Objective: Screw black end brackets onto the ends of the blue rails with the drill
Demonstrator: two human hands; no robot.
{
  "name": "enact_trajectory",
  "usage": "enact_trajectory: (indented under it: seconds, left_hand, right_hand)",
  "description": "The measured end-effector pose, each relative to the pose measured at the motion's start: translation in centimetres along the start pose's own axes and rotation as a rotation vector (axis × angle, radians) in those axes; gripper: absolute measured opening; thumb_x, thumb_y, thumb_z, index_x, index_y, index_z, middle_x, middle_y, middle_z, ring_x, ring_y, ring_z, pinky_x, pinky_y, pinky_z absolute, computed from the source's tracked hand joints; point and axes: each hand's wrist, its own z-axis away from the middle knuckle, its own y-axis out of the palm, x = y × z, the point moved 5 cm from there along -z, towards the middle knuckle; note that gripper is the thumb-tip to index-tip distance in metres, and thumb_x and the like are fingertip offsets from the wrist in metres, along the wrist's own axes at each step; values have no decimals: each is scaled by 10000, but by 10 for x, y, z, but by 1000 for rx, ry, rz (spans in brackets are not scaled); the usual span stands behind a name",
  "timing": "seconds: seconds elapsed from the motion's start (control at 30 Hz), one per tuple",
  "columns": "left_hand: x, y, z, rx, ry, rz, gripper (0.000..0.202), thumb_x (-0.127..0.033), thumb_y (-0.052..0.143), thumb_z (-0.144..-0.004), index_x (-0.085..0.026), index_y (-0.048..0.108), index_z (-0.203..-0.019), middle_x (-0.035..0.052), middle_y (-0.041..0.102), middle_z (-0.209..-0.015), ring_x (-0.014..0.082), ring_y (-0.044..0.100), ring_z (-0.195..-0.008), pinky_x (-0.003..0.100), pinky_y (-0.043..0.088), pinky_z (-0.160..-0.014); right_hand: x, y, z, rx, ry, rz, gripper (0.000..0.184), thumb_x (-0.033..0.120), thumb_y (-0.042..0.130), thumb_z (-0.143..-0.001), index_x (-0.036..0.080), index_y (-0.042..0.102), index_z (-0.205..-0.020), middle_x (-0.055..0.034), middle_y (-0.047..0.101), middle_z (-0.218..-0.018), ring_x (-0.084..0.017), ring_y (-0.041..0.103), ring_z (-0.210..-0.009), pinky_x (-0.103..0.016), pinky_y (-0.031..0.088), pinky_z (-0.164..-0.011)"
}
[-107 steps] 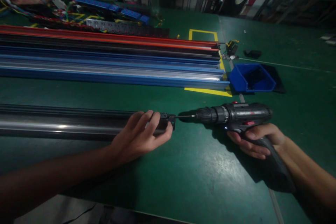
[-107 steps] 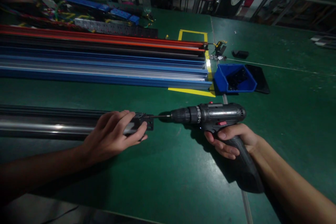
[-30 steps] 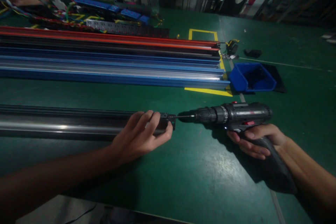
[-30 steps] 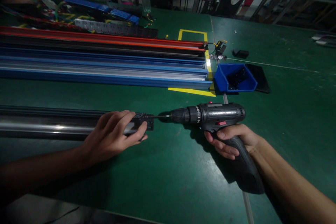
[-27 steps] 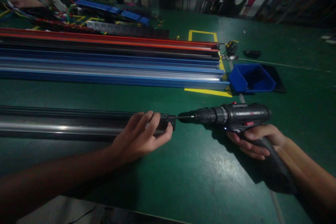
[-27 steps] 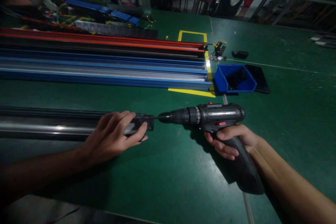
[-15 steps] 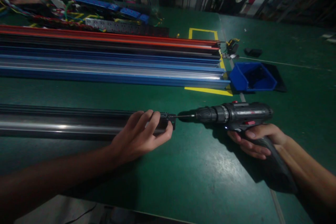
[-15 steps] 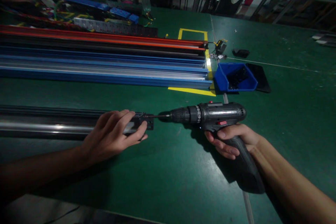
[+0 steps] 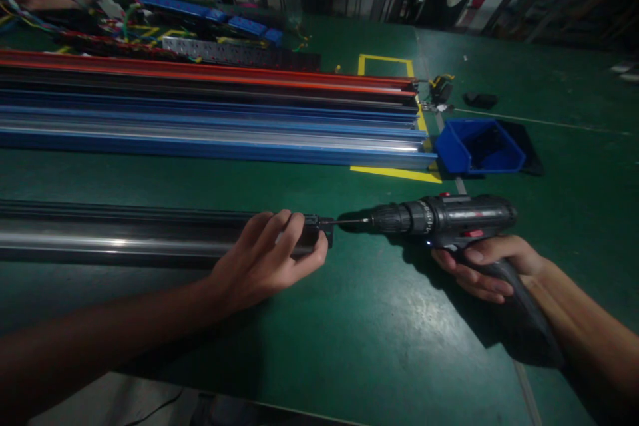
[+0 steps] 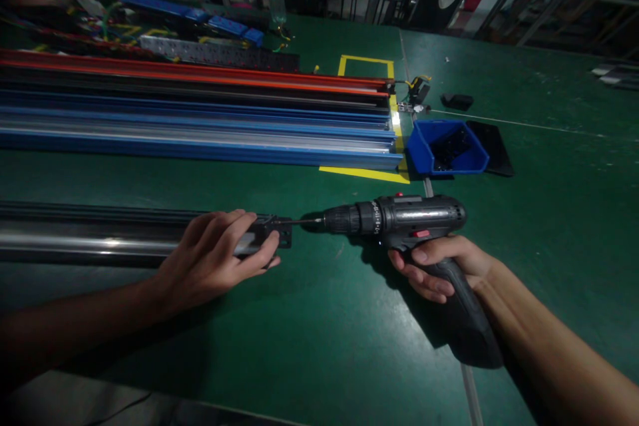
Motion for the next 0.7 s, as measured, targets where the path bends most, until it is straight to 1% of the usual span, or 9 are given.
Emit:
enact_trajectory:
  seconds: [0.13, 0.27, 0.4, 0.5, 0.6, 0.7]
  left_hand:
    - [-1, 2, 0, -11, -11, 12, 535, -349, 797, -854, -271, 586, -1338, 153, 564, -1171, 313, 600, -1107, 439, 545, -885]
    - [-1, 6, 1, -18, -31, 3, 494, -365, 769, -873, -282, 596, -1328, 149, 612, -1172, 308, 600, -1112, 436, 521, -915]
    - [-1, 8, -1, 2, 12, -33, 458, -399, 738, -900, -288, 578, -1314, 157, 668, -1128, 306, 628, -1032, 423, 514, -844]
    - [-1, 6, -5, 9, 15, -48, 422, -443, 694, -931, -286, 570, -1303, 161, 687, -1110, 307, 638, -996, 413, 503, -802]
    - [0, 3, -9, 36, 1, -35, 375, -464, 631, -973, -268, 581, -1289, 160, 688, -1108, 299, 637, -992, 407, 492, -798]
    - [0, 2, -10, 73, 1, -14, 343, -449, 584, -1004, -262, 584, -1292, 156, 681, -1124, 288, 631, -997, 402, 479, -805]
  right_hand:
    - [-2, -4, -2, 60, 10, -14, 274, 240, 670, -868, 50, 737, -1052, -36, 697, -742, -16, 445, -359, -154, 534, -454]
    - [-2, -5, -5, 116, -16, 6, 294, 250, 646, -879, 53, 730, -1081, -61, 702, -792, -20, 465, -376, -150, 528, -445]
    - [-1, -3, -6, 94, -71, 50, 327, 254, 621, -872, 56, 731, -1108, -105, 732, -886, -21, 461, -386, -154, 509, -428]
    - [-1, -2, -6, 81, -84, 79, 359, 258, 615, -852, 46, 734, -1117, -148, 760, -945, -25, 463, -388, -162, 493, -413]
    - [0, 0, -6, 70, -88, 84, 374, 273, 629, -828, 29, 746, -1085, -167, 775, -922, -31, 465, -379, -167, 481, -401]
    - [1, -2, -5, -2, -86, 112, 391, 291, 656, -796, 29, 752, -1070, -169, 784, -908, -34, 470, -375, -167, 464, -398]
